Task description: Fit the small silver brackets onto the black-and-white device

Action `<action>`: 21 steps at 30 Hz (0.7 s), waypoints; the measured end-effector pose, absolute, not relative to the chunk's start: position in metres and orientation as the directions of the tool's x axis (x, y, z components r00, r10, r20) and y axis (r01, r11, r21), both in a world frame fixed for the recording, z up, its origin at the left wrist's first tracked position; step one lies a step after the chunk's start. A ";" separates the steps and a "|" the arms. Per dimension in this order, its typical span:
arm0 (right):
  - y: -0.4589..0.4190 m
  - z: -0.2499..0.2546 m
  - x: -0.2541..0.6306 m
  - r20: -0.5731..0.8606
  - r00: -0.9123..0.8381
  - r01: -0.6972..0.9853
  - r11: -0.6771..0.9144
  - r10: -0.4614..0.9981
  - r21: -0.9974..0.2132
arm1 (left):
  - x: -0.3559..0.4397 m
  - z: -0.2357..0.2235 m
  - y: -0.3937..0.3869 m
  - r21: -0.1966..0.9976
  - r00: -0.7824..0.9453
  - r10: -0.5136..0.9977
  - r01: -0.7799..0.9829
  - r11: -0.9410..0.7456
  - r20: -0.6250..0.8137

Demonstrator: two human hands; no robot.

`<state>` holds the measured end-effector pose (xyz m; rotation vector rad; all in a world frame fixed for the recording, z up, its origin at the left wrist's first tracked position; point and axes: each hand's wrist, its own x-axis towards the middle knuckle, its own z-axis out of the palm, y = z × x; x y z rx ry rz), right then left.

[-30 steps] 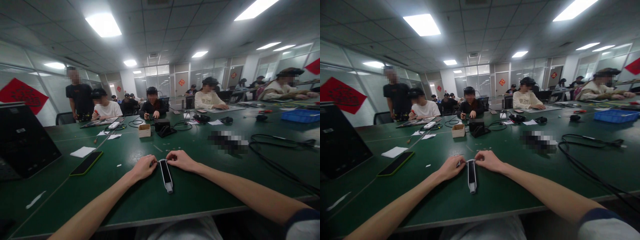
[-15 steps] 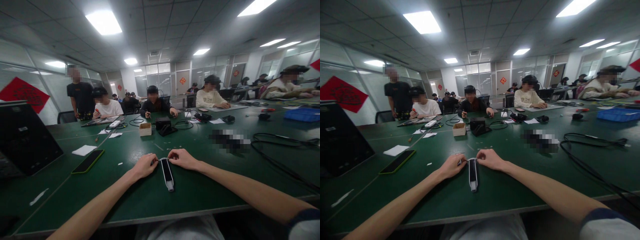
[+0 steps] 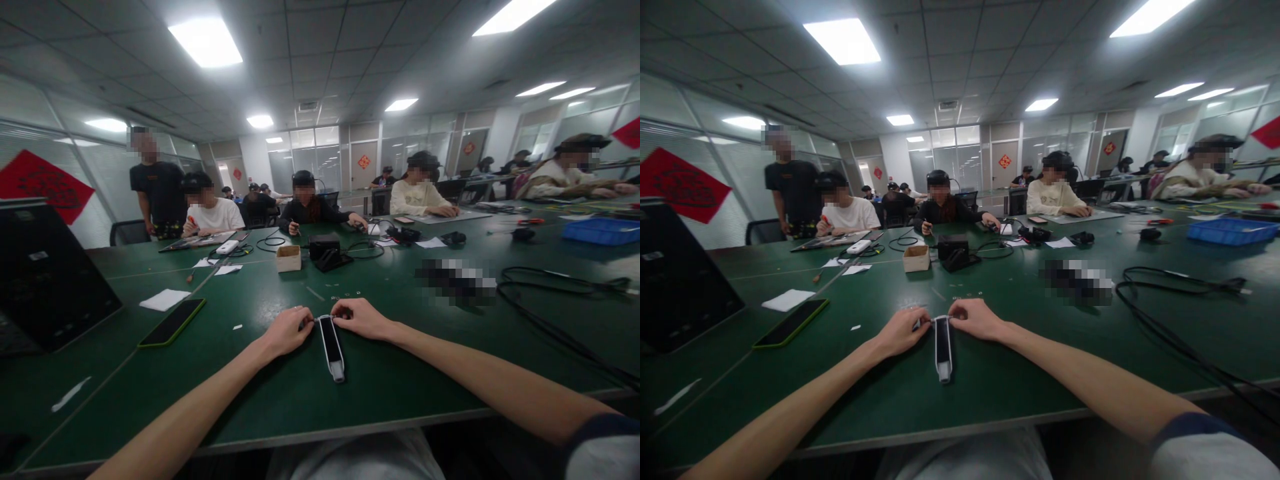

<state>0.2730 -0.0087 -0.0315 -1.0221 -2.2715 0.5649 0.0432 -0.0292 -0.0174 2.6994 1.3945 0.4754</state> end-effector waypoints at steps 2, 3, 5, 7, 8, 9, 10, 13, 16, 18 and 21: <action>-0.009 -0.031 0.273 0.326 -0.539 0.530 0.613 0.777 -0.586 | 0.043 -0.018 -0.029 0.205 0.544 0.804 0.781 -0.590 0.242; -0.010 -0.030 0.273 0.322 -0.539 0.531 0.611 0.778 -0.586 | 0.043 -0.018 -0.029 0.208 0.544 0.802 0.779 -0.592 0.244; -0.011 -0.029 0.272 0.318 -0.537 0.539 0.607 0.782 -0.584 | 0.042 -0.020 -0.028 0.211 0.546 0.800 0.775 -0.595 0.251; -0.013 -0.027 0.271 0.316 -0.537 0.543 0.608 0.782 -0.579 | 0.042 -0.020 -0.028 0.207 0.548 0.796 0.774 -0.599 0.255; -0.014 -0.026 0.271 0.320 -0.537 0.544 0.611 0.780 -0.575 | 0.042 -0.020 -0.028 0.201 0.549 0.797 0.776 -0.598 0.254; -0.014 -0.025 0.271 0.328 -0.538 0.544 0.617 0.777 -0.569 | 0.042 -0.020 -0.027 0.195 0.549 0.797 0.778 -0.597 0.250; -0.013 -0.024 0.272 0.340 -0.538 0.543 0.625 0.771 -0.560 | 0.042 -0.020 -0.027 0.189 0.549 0.798 0.780 -0.596 0.247; -0.008 -0.022 0.277 0.392 -0.522 0.554 0.651 0.757 -0.519 | 0.041 -0.018 -0.028 0.181 0.547 0.800 0.785 -0.593 0.247; 0.001 -0.022 0.286 0.433 -0.533 0.582 0.686 0.727 -0.436 | 0.040 -0.015 -0.028 0.180 0.543 0.802 0.787 -0.589 0.248; 0.006 -0.023 0.290 0.429 -0.573 0.599 0.714 0.698 -0.363 | 0.039 -0.014 -0.028 0.179 0.542 0.804 0.790 -0.587 0.243; 0.011 -0.025 0.292 0.365 -0.642 0.615 0.737 0.675 -0.280 | 0.037 -0.013 -0.027 0.174 0.542 0.807 0.794 -0.583 0.235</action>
